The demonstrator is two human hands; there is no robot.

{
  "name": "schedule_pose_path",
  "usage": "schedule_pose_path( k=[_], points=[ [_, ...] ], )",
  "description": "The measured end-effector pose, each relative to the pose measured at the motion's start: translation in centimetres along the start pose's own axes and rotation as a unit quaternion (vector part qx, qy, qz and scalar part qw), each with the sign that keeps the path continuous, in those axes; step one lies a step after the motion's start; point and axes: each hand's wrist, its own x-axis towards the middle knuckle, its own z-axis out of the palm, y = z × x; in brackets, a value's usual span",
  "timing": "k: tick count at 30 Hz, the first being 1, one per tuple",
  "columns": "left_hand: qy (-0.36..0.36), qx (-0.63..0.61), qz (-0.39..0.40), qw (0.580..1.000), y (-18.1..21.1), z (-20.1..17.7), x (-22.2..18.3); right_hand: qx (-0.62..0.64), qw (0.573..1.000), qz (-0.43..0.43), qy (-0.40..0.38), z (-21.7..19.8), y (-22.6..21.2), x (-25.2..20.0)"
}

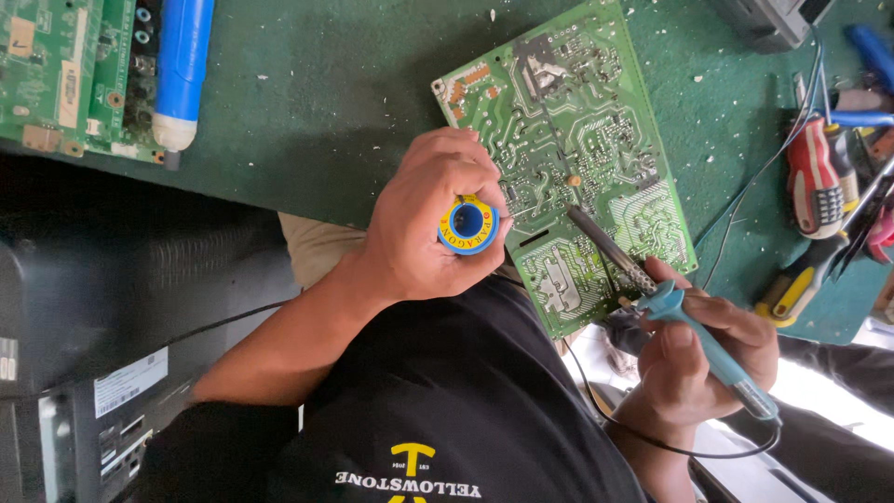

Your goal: The person repairs a circuit board by holding components in place and applying a soldering iron to the board's underside while using a desoldering pump to remove solder.

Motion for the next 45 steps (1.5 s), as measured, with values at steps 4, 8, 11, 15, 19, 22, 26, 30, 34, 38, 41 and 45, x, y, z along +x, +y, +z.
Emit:
schedule_pose_path(
  k=[4,8,11,15,19,22,26,30,34,38,41,45],
  points=[
    [-0.009,0.0,-0.014,1.0,0.1,-0.1,0.1,-0.019,0.999,-0.029,0.0,-0.3,0.5,-0.2],
    [-0.006,0.003,-0.015,1.0,0.3,-0.1,0.3,-0.036,0.999,-0.037,-0.001,-0.4,0.7,-0.2],
    [-0.009,0.005,-0.016,1.0,0.2,-0.1,0.2,-0.047,0.999,-0.026,-0.009,-0.3,0.2,-0.2],
    [0.004,0.009,-0.009,1.0,0.4,0.1,0.4,-0.037,0.999,-0.019,-0.012,-0.4,0.2,-0.2],
    [0.003,0.013,-0.01,1.0,0.5,0.1,0.4,-0.044,0.999,-0.023,-0.02,-0.3,0.1,-0.1],
    [0.003,0.016,-0.01,1.0,0.5,0.1,0.4,-0.053,0.998,-0.02,-0.022,-0.2,-0.4,-0.1],
    [0.005,0.02,-0.008,1.0,0.5,0.1,0.4,-0.063,0.997,-0.022,-0.038,-0.3,-0.6,-0.1],
    [0.006,0.019,-0.006,1.0,0.5,0.2,0.4,-0.068,0.996,-0.024,-0.047,0.1,-1.2,0.3],
    [0.001,0.023,-0.01,1.0,0.4,0.2,0.3,-0.075,0.995,-0.025,-0.06,0.1,-1.5,0.5],
    [0.005,0.028,-0.001,1.0,0.5,0.2,0.4,-0.078,0.995,-0.022,-0.058,0.2,-1.6,0.5],
    [0.003,0.028,-0.001,1.0,0.5,0.2,0.4,-0.071,0.996,-0.022,-0.048,0.3,-1.6,0.5],
    [0.025,0.009,-0.009,1.0,0.5,0.4,0.2,-0.067,0.996,-0.03,-0.043,0.0,-1.2,0.6]
  ],
)
